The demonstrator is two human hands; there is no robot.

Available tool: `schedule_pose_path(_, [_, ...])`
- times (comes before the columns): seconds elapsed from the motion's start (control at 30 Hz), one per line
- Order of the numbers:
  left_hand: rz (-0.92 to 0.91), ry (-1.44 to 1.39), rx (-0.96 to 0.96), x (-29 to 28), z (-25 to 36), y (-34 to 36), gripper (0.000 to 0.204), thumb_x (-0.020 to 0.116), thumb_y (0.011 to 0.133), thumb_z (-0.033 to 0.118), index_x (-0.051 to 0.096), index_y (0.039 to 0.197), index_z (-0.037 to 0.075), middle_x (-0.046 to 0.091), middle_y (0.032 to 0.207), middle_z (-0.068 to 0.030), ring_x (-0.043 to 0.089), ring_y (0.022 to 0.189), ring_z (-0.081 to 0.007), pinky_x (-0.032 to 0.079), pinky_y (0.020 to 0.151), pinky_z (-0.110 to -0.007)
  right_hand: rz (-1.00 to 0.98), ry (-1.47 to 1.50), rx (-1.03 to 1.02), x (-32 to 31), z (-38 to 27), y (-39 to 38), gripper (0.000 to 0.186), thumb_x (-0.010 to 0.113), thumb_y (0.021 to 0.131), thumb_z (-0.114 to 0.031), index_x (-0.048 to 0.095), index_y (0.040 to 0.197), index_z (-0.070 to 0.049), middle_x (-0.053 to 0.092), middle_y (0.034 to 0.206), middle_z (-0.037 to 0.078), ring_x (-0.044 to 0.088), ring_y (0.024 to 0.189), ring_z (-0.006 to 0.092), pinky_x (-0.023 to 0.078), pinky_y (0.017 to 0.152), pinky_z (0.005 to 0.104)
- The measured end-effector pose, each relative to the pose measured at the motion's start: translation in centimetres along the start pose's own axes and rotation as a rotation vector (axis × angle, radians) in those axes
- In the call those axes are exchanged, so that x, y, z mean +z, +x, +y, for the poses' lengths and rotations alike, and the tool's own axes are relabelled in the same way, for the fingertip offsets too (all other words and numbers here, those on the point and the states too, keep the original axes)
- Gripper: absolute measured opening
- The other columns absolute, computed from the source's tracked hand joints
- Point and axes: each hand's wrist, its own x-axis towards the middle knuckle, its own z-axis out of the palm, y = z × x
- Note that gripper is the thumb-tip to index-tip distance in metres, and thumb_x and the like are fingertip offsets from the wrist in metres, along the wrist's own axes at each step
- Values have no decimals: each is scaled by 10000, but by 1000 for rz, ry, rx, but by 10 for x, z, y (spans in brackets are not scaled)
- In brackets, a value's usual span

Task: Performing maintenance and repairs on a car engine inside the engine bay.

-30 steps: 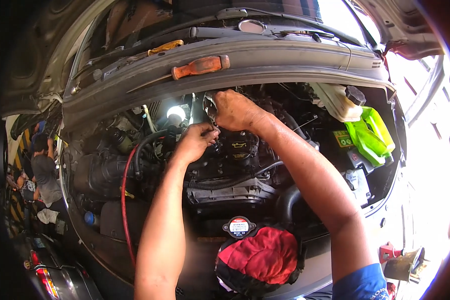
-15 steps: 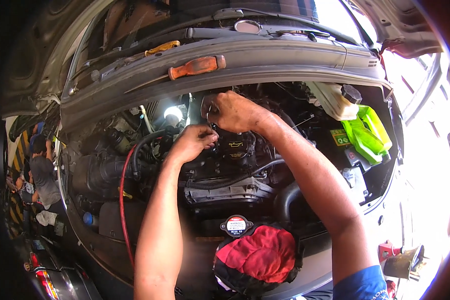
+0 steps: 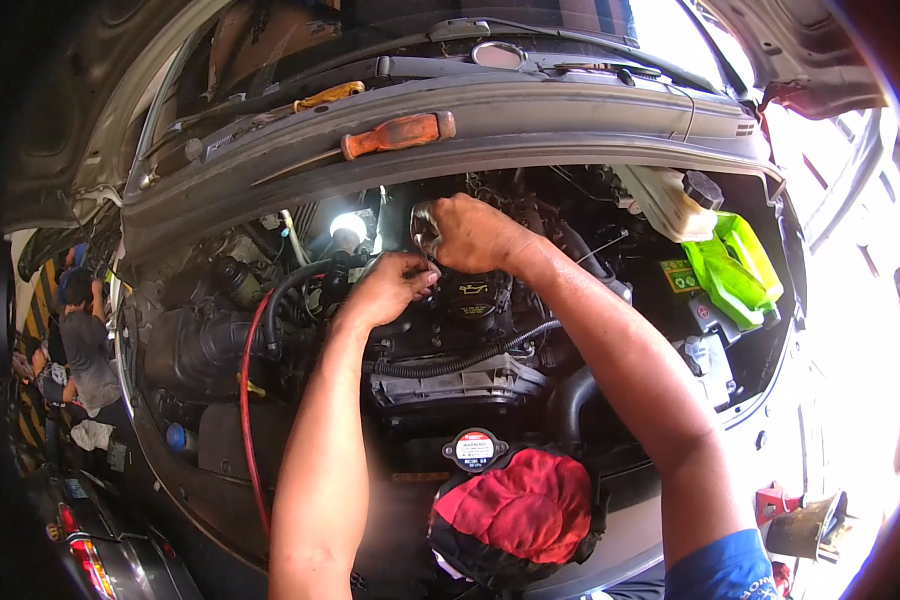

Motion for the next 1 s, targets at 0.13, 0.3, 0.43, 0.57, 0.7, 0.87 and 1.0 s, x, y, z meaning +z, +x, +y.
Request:
schedule_pose_path(0.13, [39,4,7,1,-3,2,176,651,960,126,677,1025,-36,679,856,-48,623,788,-107,521,736,-267,-91,-73,77,11,6,-2,247,648,752,-165,691,849,58,656,815,324,670,876,454,549,824,476])
schedule_pose_path(0.3, [90,69,-21,2,0,0,233,696,924,161,704,1041,-40,722,884,-108,650,814,-146,521,761,-314,-102,-48,41,22,14,-2,233,638,766,-151,682,847,62,652,808,315,668,852,452,545,801,477])
schedule_pose_path(0.43, [161,134,0,2,4,-4,264,727,893,215,729,1022,-16,742,934,-156,686,854,-204,517,806,-368,-99,-21,82,26,14,0,252,664,753,-176,687,859,52,670,839,306,677,873,446,551,815,483])
schedule_pose_path(0.57, [193,236,-46,0,8,-7,247,731,887,240,741,990,16,739,929,-170,704,879,-246,513,818,-381,-16,-255,-81,22,8,-1,214,674,744,-161,689,835,33,683,831,275,684,855,430,559,796,470])
schedule_pose_path(0.7, [172,243,-29,-2,10,-9,261,737,871,262,731,948,13,721,873,-184,698,849,-286,512,798,-398,-36,-344,-147,15,-2,0,172,657,767,-139,686,837,16,690,831,242,689,855,403,557,793,459])
schedule_pose_path(0.87, [153,139,6,-1,5,-5,269,743,868,271,724,895,5,697,776,-165,673,737,-247,500,730,-385,-69,-315,-279,10,-5,3,239,607,807,-101,661,1022,-11,682,827,197,678,841,385,540,772,472])
schedule_pose_path(1.0, [181,74,49,1,-6,3,263,757,862,251,727,928,-2,705,783,-154,658,729,-203,500,732,-375,-61,-378,-283,12,-2,4,219,605,834,-136,657,1007,-11,680,807,188,680,821,378,538,745,469])
